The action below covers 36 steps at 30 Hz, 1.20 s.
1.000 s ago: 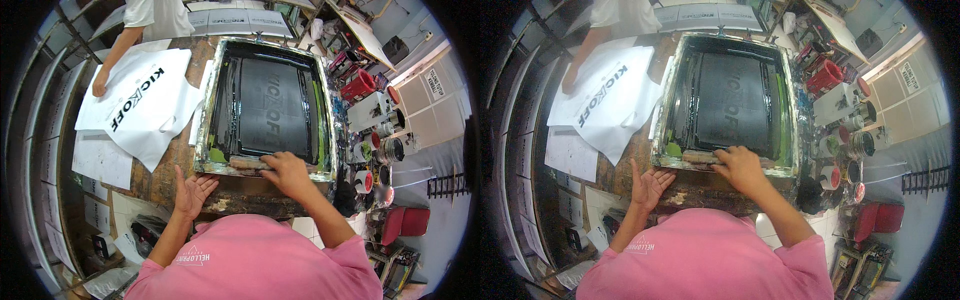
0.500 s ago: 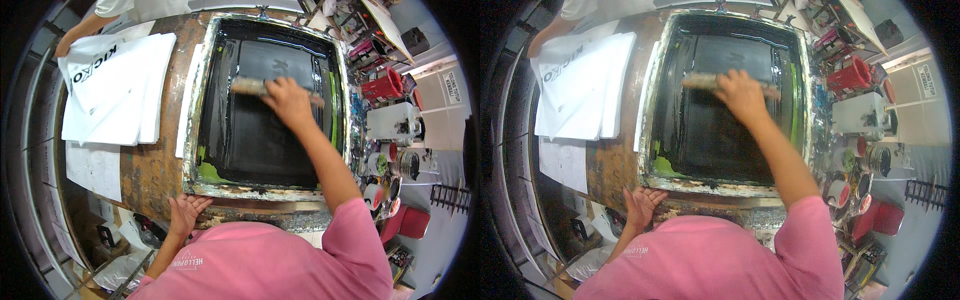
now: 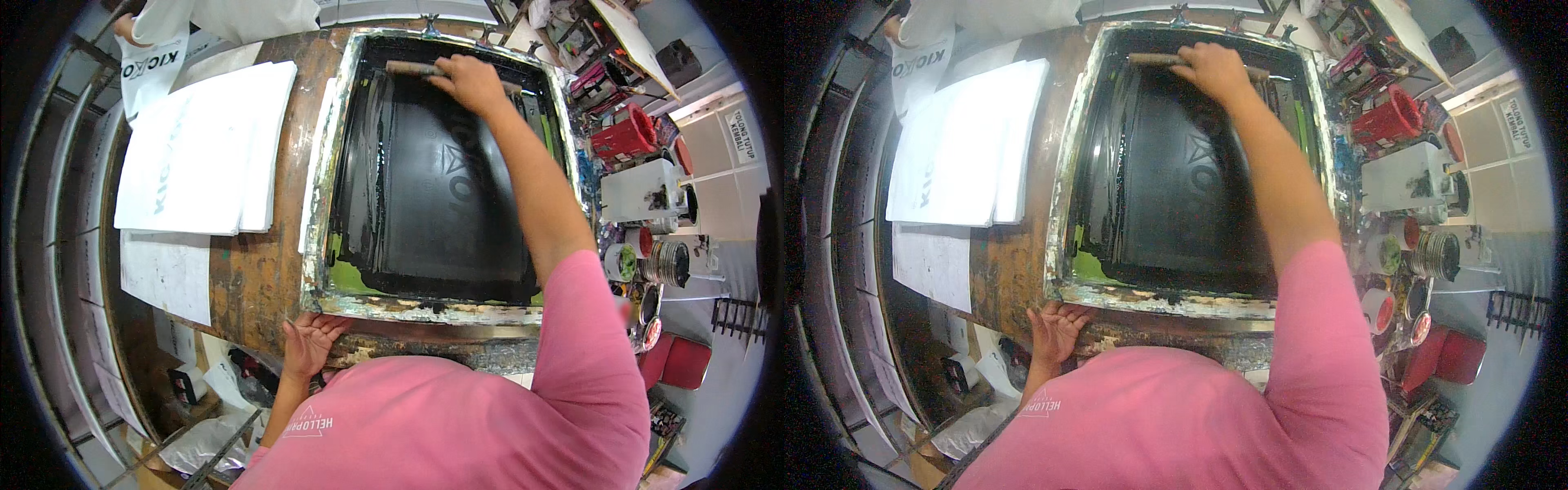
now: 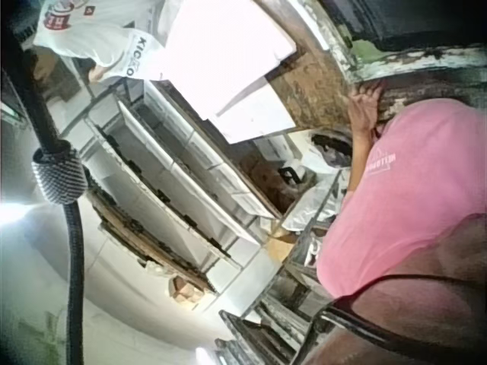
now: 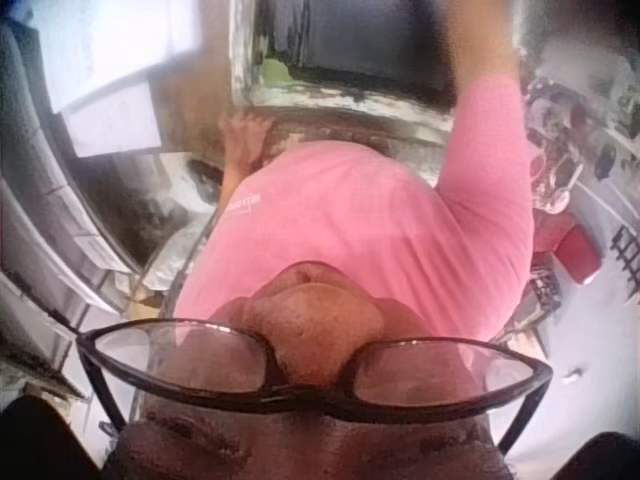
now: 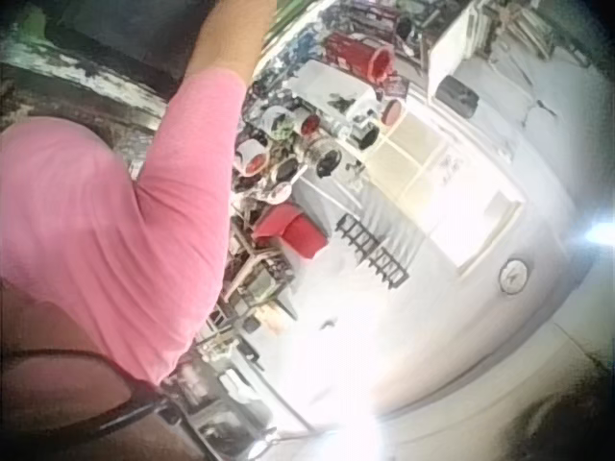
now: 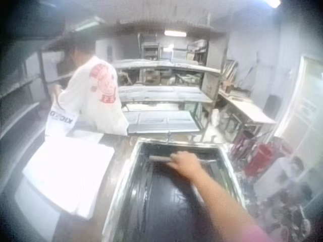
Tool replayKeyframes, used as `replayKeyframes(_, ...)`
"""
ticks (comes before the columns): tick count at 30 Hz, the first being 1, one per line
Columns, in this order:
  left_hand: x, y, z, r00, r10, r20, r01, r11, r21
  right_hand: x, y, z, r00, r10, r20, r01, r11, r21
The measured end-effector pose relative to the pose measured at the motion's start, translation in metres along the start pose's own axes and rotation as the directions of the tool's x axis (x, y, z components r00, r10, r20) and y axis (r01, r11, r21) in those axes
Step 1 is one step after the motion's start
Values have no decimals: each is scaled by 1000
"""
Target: The person performs screen printing on white plastic bags by placing a bag under a screen, applying black ink using a squeegee with a sweeping motion, and then lifting the screen to set the printed bag aside.
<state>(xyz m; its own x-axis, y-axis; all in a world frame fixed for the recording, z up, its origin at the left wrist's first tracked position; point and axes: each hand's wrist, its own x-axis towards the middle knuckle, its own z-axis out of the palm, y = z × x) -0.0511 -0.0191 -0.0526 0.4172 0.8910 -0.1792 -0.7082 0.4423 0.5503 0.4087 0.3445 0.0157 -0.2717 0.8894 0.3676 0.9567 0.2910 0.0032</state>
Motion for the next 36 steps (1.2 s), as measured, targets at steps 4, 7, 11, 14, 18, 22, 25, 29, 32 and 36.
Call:
replayKeyframes(4,4,1,-3,998,-3,55,0,999,47,-45,-37,-23,998,-47,31,45,996,75)
replayKeyframes(7,6,2,-3,1000,-16,25,13,995,99,-99,-83,-67,983,-97,155,76,988,137)
replayKeyframes(11,9,1,-1,999,-10,38,7,995,95,-192,-158,-124,970,-49,239,10,987,163)
replayKeyframes(14,11,5,8,999,-17,34,12,990,138,-245,-200,-162,965,24,262,-66,986,154)
replayKeyframes(18,15,26,46,984,-11,177,7,1000,24,-254,-222,-221,985,71,159,-101,977,189)
replayKeyframes(22,30,64,105,894,140,425,-109,989,-97,-218,-223,-273,975,105,-194,-113,993,-29)
replayKeyframes(25,57,82,137,868,220,445,-230,973,-34,-168,-198,-292,910,31,-413,-77,993,-94)
replayKeyframes(29,95,65,133,906,238,350,-298,-228,927,-133,-184,-319,887,1,-461,-59,992,-113)
replayKeyframes(32,93,21,103,955,214,205,81,-853,515,-115,-178,-339,902,30,-431,-71,994,-80)
replayKeyframes(36,89,-6,72,953,229,197,65,-791,608,-93,-173,-353,916,118,-384,-153,986,-62)
